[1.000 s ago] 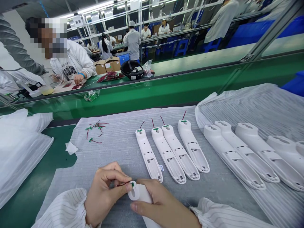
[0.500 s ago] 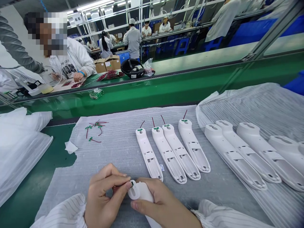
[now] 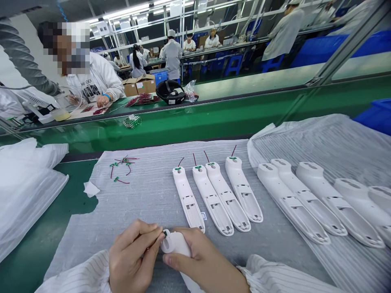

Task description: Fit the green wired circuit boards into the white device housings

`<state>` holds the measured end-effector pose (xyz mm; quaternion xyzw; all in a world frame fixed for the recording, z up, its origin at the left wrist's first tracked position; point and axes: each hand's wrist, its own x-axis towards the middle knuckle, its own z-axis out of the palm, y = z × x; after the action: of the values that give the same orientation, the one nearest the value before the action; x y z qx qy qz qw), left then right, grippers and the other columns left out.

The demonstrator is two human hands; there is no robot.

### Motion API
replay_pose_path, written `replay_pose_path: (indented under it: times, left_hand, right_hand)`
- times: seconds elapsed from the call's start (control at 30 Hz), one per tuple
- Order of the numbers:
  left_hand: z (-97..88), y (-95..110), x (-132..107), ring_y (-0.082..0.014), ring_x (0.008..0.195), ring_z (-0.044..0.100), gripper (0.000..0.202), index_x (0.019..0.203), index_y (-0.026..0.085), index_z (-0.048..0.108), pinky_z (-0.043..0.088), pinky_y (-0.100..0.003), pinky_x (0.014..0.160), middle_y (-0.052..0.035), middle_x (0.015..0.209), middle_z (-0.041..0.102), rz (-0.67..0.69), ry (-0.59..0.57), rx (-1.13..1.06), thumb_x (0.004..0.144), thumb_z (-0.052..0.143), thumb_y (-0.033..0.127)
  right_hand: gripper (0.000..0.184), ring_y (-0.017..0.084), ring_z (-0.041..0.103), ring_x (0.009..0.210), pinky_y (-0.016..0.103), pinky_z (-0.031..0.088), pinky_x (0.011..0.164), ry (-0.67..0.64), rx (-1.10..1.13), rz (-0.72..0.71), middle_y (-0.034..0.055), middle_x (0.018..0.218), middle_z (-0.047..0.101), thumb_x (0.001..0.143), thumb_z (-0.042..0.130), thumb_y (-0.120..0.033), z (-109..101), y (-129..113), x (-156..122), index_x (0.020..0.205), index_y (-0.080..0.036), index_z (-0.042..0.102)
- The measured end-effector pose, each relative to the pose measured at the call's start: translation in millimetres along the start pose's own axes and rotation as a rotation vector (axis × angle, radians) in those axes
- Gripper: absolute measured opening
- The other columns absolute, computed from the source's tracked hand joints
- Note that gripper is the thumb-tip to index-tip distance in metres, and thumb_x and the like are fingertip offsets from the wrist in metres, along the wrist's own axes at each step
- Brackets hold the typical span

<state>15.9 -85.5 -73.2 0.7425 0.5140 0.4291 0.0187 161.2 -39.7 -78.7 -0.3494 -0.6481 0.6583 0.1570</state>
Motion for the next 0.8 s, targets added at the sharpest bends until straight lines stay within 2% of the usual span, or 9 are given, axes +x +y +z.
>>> replay_pose_path:
  times: [0.3, 0.57, 0.73, 0.8]
  left_hand:
    - [0.4, 1.0, -4.3, -0.0087, 0.057, 0.056, 0.023, 0.091, 0.015, 0.058, 0.046, -0.016, 0.046, -0.002, 0.069, 0.057, -0.003, 0.025, -0.003, 0.072, 0.053, 0.002]
    - [-4.2, -0.1, -7.6, -0.0097, 0.061, 0.059, 0.023, 0.092, 0.013, 0.059, 0.051, -0.016, 0.052, -0.0041, 0.073, 0.06, 0.06, 0.011, 0.068, 0.071, 0.055, 0.002]
    - [0.1, 5.5, -8.9, -0.01, 0.06, 0.059, 0.019, 0.087, 0.015, 0.061, 0.051, -0.019, 0.051, -0.0025, 0.071, 0.062, 0.023, 0.095, 0.115, 0.071, 0.058, 0.006]
    - [3.4, 8.5, -9.4, -0.0105, 0.058, 0.059, 0.014, 0.084, 0.017, 0.062, 0.05, -0.02, 0.048, -0.0011, 0.067, 0.063, 0.023, 0.186, 0.143, 0.074, 0.055, 0.01]
  right_hand:
    - [0.014, 0.008, 0.03, 0.053, 0.021, 0.025, 0.05, -0.006, 0.024, -0.007, -0.0055, 0.054, 0.033, 0.066, 0.05, -0.022, -1.9, -1.8, -1.5, 0.058, -0.016, 0.04]
    - [0.009, 0.008, 0.033, 0.055, 0.021, 0.027, 0.051, 0.002, -0.022, 0.065, -0.005, 0.055, 0.035, 0.065, 0.052, -0.02, -2.4, -2.7, -1.1, 0.061, -0.015, 0.045]
    - [0.008, 0.011, 0.039, 0.061, 0.021, 0.033, 0.057, 0.031, -0.06, 0.117, -0.0031, 0.06, 0.042, 0.065, 0.054, -0.022, -3.2, -4.2, -3.2, 0.066, -0.015, 0.053]
    - [0.007, 0.011, 0.04, 0.062, 0.021, 0.034, 0.057, 0.031, -0.068, 0.131, -0.003, 0.06, 0.043, 0.065, 0.055, -0.023, -3.6, -5.0, -3.5, 0.065, -0.015, 0.053]
